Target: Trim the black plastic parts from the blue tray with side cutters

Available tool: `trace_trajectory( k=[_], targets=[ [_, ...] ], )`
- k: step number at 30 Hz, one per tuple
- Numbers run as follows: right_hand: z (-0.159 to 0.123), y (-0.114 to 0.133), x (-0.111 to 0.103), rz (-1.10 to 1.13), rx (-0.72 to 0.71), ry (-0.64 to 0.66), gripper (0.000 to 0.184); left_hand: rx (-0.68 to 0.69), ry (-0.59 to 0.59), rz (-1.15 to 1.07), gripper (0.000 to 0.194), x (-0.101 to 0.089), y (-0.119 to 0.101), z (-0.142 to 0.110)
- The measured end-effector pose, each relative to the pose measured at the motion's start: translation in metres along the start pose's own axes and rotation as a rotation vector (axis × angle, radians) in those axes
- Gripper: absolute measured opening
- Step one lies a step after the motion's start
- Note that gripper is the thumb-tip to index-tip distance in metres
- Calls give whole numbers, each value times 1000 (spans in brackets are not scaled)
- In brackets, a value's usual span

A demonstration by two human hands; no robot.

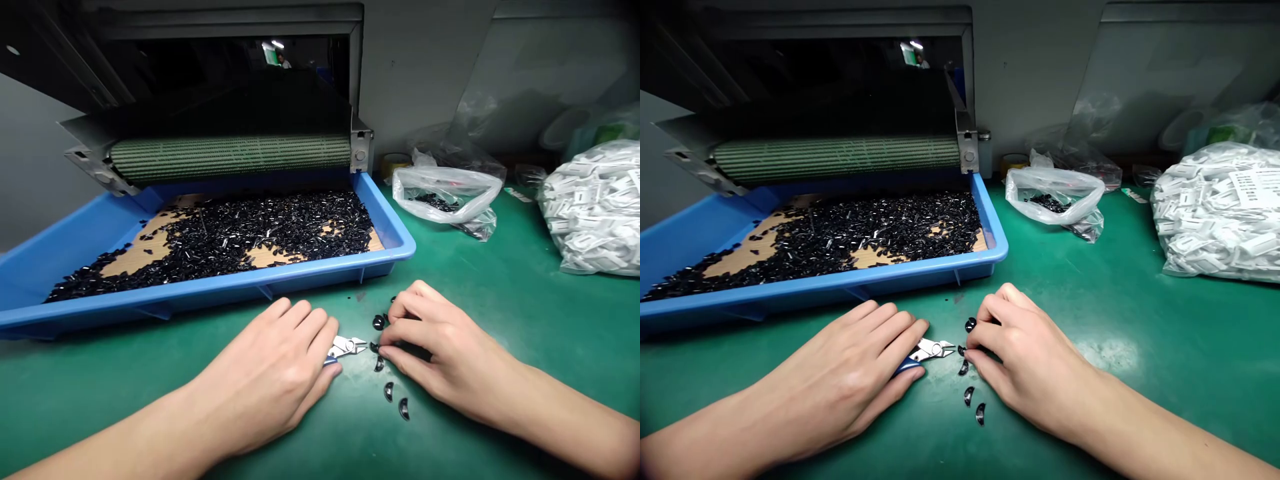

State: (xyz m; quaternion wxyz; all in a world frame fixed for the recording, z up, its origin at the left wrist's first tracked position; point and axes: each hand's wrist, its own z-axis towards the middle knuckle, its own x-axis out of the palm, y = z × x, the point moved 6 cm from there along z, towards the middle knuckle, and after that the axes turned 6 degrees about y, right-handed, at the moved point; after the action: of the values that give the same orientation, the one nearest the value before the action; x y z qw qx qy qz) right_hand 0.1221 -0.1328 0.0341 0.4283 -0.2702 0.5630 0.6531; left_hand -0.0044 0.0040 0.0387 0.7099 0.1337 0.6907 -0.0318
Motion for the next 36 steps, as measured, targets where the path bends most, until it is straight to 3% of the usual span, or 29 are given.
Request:
trace_trajectory(
  k=[17, 26, 36],
  targets=[
    [-2, 5, 5, -24, -43, -56, 25, 57, -1, -18, 36, -4, -2, 7],
    [-3, 6, 12, 0, -59, -58, 30, 121, 61, 212, 37, -12, -9, 17],
    [0, 4, 5, 44, -58, 47, 26, 230, 20, 252, 27, -11, -13, 22]
  ],
)
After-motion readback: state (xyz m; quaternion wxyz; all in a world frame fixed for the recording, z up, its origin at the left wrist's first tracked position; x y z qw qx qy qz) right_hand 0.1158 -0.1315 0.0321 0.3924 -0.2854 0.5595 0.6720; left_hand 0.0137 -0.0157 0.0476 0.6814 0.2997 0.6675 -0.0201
